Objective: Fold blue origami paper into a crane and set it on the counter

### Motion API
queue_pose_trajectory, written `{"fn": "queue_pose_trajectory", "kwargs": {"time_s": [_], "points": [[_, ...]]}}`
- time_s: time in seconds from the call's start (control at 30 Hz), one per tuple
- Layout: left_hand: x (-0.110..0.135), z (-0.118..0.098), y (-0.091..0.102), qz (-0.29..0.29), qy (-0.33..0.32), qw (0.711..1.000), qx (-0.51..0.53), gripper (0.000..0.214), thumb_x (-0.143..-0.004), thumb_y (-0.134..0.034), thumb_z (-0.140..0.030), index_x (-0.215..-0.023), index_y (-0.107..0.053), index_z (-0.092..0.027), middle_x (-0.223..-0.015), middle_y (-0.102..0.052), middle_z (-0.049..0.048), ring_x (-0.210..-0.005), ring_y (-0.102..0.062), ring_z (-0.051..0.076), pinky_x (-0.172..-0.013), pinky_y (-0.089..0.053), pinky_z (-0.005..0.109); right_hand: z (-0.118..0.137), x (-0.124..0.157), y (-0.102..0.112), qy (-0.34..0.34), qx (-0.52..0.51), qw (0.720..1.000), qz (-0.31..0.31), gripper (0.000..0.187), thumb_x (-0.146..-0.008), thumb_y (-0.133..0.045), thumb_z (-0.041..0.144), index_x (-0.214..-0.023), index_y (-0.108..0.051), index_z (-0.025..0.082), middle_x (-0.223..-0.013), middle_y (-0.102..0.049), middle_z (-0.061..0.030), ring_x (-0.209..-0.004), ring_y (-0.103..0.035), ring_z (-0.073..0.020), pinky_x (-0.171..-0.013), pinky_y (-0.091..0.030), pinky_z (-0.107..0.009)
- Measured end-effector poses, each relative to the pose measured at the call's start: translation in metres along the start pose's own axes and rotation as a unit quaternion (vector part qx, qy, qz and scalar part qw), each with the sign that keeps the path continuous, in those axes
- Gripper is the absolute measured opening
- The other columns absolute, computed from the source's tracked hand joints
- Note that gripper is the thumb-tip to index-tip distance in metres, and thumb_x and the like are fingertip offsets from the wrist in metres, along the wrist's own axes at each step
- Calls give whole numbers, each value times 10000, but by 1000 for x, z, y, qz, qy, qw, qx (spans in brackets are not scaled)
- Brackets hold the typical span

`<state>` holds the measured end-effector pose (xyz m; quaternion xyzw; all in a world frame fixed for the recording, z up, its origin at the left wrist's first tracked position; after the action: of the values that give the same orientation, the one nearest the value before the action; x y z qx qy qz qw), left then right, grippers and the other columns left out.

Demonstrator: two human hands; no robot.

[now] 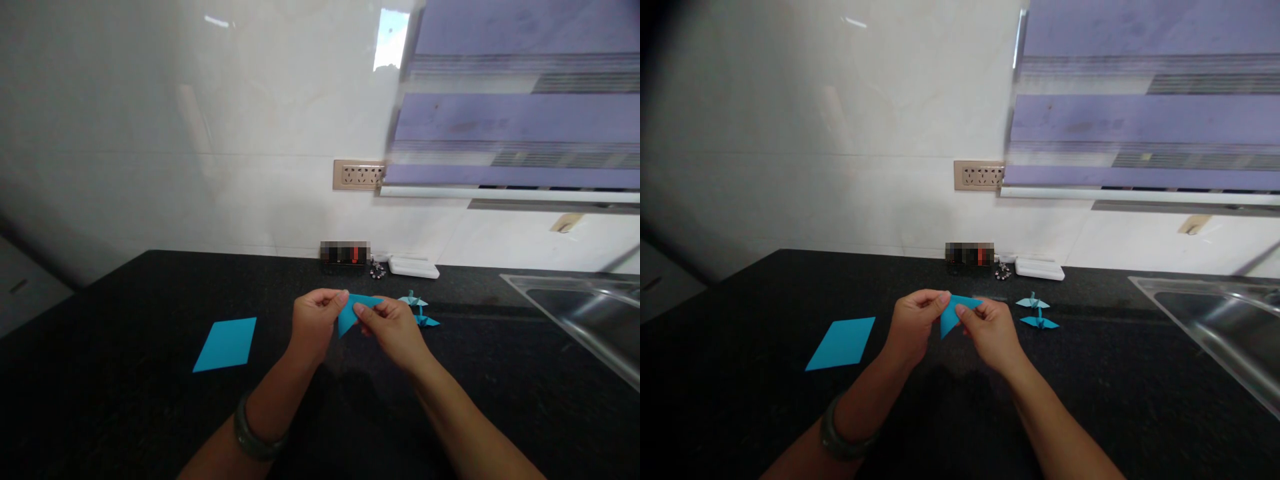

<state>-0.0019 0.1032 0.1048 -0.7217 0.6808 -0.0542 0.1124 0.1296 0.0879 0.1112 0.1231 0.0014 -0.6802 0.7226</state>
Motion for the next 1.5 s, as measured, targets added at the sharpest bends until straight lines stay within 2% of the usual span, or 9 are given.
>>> {"fn": "queue_pose_trajectory", "kwargs": {"time_s": [0.2, 0.33, 0.47, 0.67, 0.83, 1.13, 1.2, 1.33, 1.5], "points": [[3, -1, -7, 36, -34, 996, -68, 253, -651, -645, -367, -625, -600, -119, -513, -520, -16, -473, -429, 79, -457, -324, 201, 2, 2, 8, 4, -8, 997, -80, 261, -706, -587, 355, -547, -569, 149, -455, -517, 21, -415, -417, -86, -418, -311, -220], [2, -1, -8, 61, -36, 994, -84, 249, -666, -623, -375, -648, -609, -127, -529, -521, -16, -481, -422, 85, -463, -313, 206, 4, 0, 10, -1, -23, 998, -56, 207, -678, -618, 326, -580, -590, 146, -471, -525, 24, -428, -433, -85, -418, -337, -216], [4, -4, -12, 103, -33, 987, -121, 224, -675, -606, -347, -627, -610, -128, -515, -499, -19, -467, -396, 83, -451, -288, 207, 9, -3, 23, 2, -37, 998, -42, 256, -651, -654, 334, -824, -644, 146, -684, -632, -27, -560, -526, -117, -490, -418, -236], [12, -9, -26, 180, -84, 954, -224, 214, -707, -552, -299, -569, -598, -143, -507, -477, -16, -493, -395, 97, -474, -277, 218, 21, 0, 17, 71, 83, 994, 25, 173, -731, -571, 297, -701, -669, 157, -646, -641, -20, -600, -541, -130, -553, -431, -256], [12, -7, -25, 157, -105, 943, -275, 227, -729, -526, -325, -612, -623, -157, -534, -537, 1, -513, -449, 118, -488, -293, 225, 25, 3, 26, 111, 124, 983, -78, 178, -728, -572, 297, -679, -672, 159, -608, -630, -22, -559, -534, -130, -509, -419, -246], [7, -18, -13, 133, -131, 929, -319, 234, -749, -513, -330, -619, -616, -165, -553, -576, 15, -525, -499, 128, -497, -318, 226, 20, 2, 58, 65, 81, 975, -195, 223, -690, -617, 359, -692, -671, 143, -563, -598, -10, -506, -496, -125, -469, -386, -248], [2, -21, -7, 105, -120, 938, -307, 227, -729, -542, -339, -612, -615, -158, -539, -573, 18, -514, -501, 128, -488, -327, 225, 21, 5, 73, 80, 76, 959, -263, 214, -683, -631, 354, -697, -664, 144, -583, -599, -14, -511, -503, -130, -472, -385, -254], [5, -9, -15, 142, -3, 974, -179, 334, -742, -519, -429, -665, -632, -124, -562, -597, 49, -508, -540, 135, -509, -397, 240, 41, 18, 76, 216, 149, 913, -314, 121, -746, -589, 271, -765, -666, 179, -702, -638, -36, -639, -569, -168, -598, -443, -306], [21, 0, -35, 230, 113, 966, 22, 412, -770, -475, -486, -801, -629, -105, -745, -639, 86, -632, -582, 134, -606, -443, 254, 68, 35, 14, 446, 327, 824, -121, 183, -739, -581, 126, -850, -673, 239, -837, -665, -46, -765, -557, -175, -707, -436, -336]]}}
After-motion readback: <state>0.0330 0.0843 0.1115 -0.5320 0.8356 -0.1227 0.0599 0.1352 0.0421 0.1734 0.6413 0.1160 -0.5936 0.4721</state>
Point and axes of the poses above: each hand's wrist, its own x-axis away from the middle knuckle, its own y-axis out of the back of the hand, z = x × y, the point moved 7 cm from there along -x, towards the middle knuckle
